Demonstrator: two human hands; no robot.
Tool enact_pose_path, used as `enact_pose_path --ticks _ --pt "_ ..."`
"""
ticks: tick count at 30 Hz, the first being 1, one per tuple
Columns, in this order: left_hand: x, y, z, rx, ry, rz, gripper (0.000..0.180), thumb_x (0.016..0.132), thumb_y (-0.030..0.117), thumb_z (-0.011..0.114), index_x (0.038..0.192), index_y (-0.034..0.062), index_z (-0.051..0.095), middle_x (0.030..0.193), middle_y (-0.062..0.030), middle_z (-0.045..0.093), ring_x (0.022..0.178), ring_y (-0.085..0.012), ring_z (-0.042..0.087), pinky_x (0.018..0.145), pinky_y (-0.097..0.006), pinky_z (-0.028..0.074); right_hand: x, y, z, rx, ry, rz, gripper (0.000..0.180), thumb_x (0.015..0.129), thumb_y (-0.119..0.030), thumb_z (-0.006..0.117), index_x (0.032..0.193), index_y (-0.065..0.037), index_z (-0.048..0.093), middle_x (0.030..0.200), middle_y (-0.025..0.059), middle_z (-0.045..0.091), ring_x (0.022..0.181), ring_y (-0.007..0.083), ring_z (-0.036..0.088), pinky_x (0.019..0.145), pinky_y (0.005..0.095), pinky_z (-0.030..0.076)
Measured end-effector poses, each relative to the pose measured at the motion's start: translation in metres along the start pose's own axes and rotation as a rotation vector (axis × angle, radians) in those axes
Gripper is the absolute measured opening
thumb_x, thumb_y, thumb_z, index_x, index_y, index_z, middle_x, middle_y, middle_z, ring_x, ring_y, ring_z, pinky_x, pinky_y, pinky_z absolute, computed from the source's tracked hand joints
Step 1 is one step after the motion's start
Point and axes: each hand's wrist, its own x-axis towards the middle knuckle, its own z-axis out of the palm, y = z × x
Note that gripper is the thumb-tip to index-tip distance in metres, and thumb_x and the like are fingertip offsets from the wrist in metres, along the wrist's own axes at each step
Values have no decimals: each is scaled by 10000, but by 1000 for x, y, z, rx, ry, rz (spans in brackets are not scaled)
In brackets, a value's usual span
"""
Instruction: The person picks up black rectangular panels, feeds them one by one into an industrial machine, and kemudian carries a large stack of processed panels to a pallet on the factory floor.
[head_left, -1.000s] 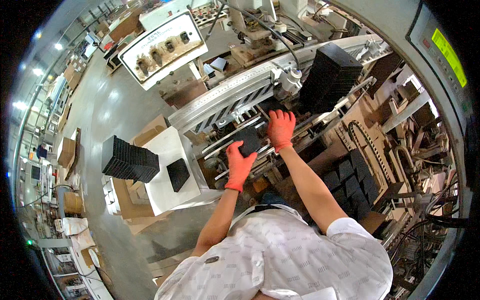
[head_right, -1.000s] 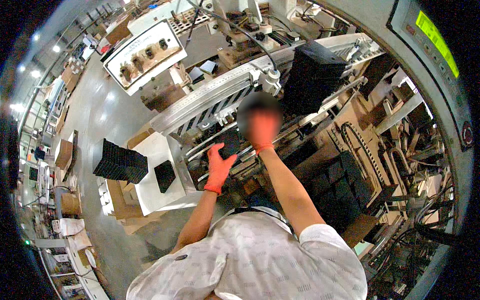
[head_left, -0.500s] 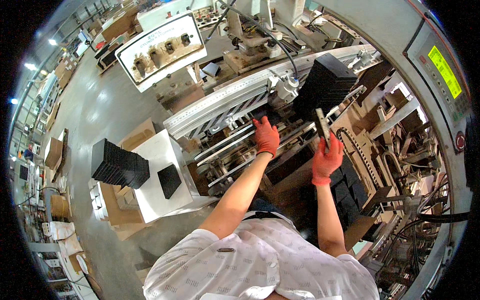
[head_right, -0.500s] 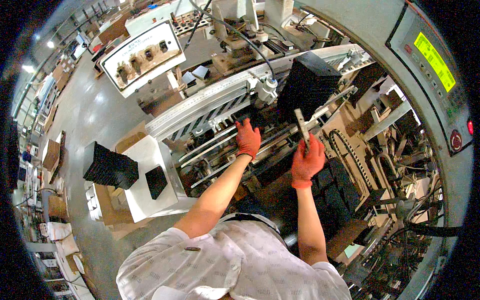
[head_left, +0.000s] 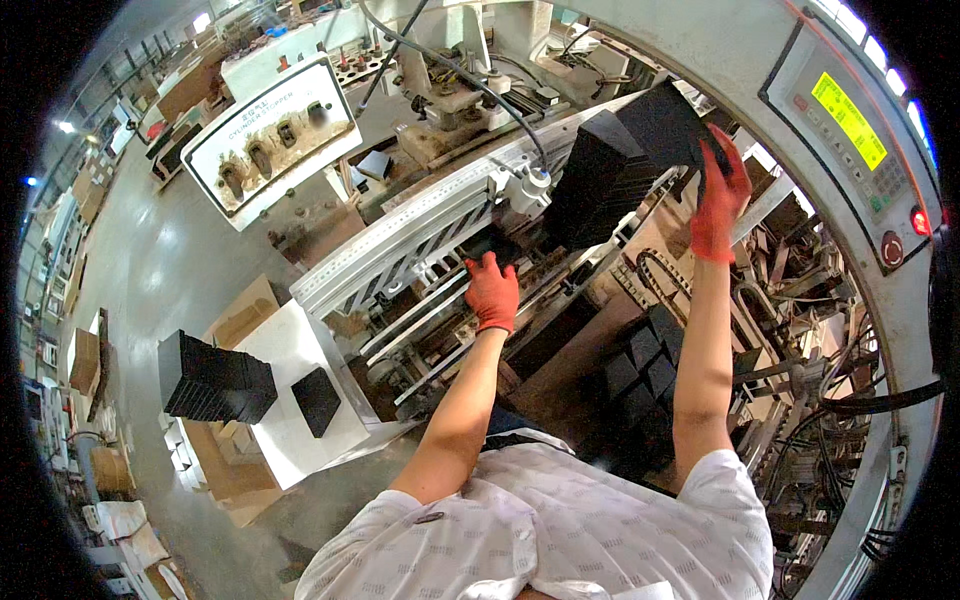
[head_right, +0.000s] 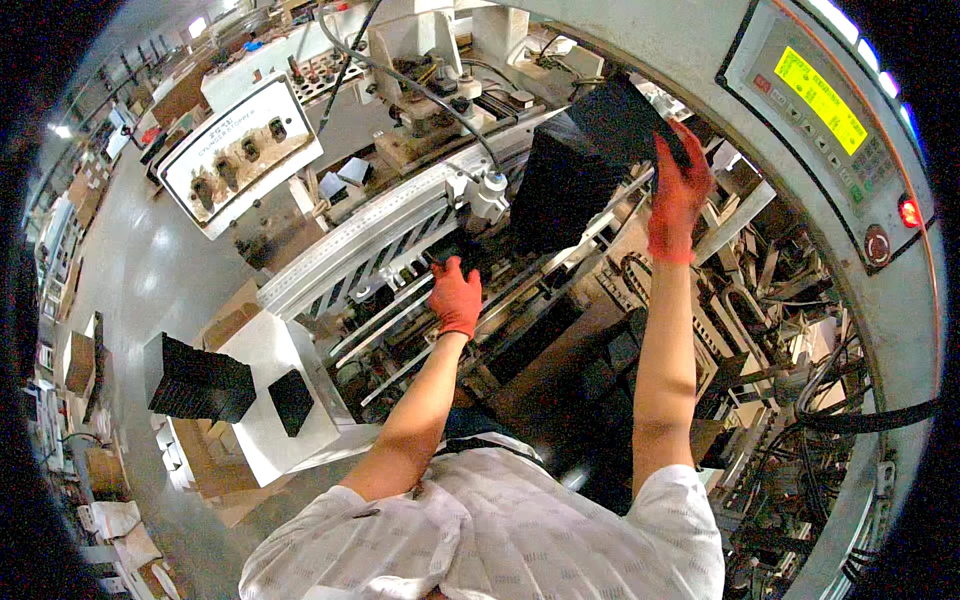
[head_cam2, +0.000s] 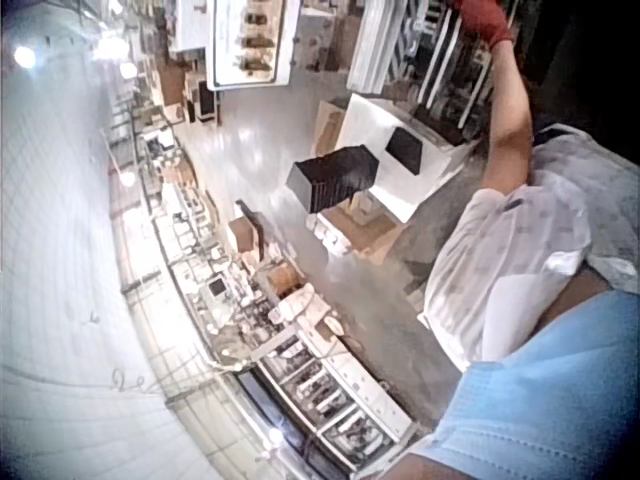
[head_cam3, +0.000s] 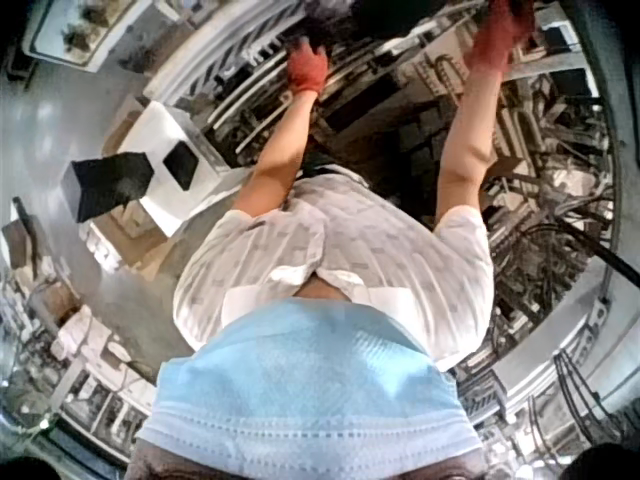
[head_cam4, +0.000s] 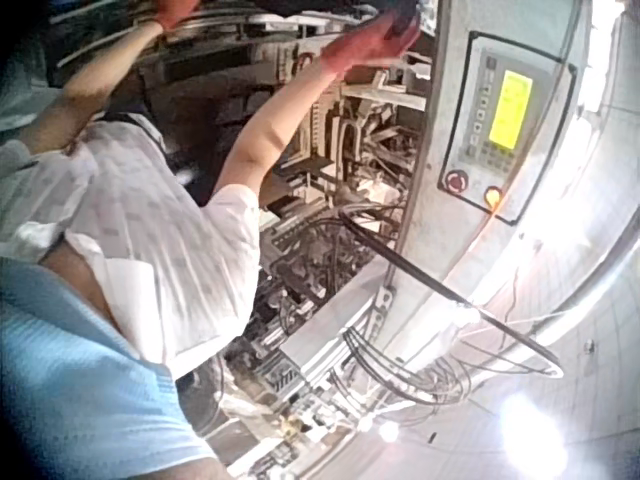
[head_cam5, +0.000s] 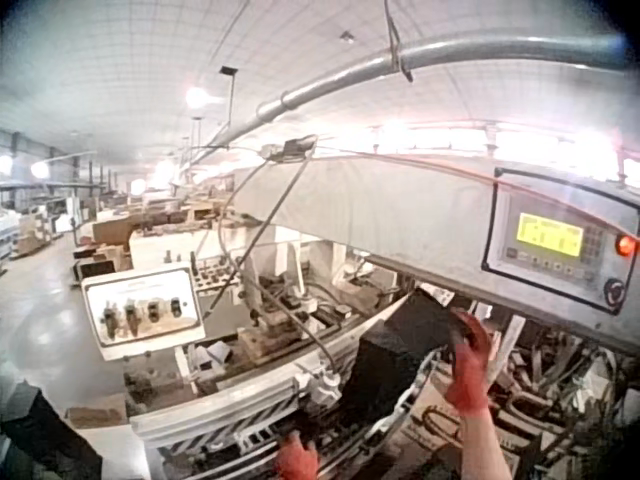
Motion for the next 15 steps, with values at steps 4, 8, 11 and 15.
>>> enact_pose_path --ticks 4,8,11,15 --pt "0 1 6 6 23 12 491 931 397 781 1319 136 633 1398 -340 628 1062 -466 736 801 -586 590 63 77 -5 288 -338 62 312 1027 -116 631 1285 -5 768 1337 61 739 1265 144 648 1117 302 467" --pt "-3 1 4 20 -1 5 485 945 397 765 1331 141 619 1419 -368 608 1031 -470 746 786 -580 595 87 146 1 343 -465 199 313 993 -127 692 1240 47 772 1275 94 767 1184 168 681 1078 308 494" --pt "-2 -4 6 48 27 22 490 957 414 748 1348 154 607 1452 -379 585 971 -461 761 775 -568 601 84 155 9 401 -534 332 298 988 -136 703 1212 46 782 1235 96 780 1129 175 704 1041 301 514" --pt "-3 -6 7 105 -11 1 496 968 433 728 1368 171 594 1500 -386 547 954 -453 766 772 -558 607 77 148 13 274 -540 257 301 995 -172 713 1187 48 787 1183 90 794 1077 175 719 1014 301 530"
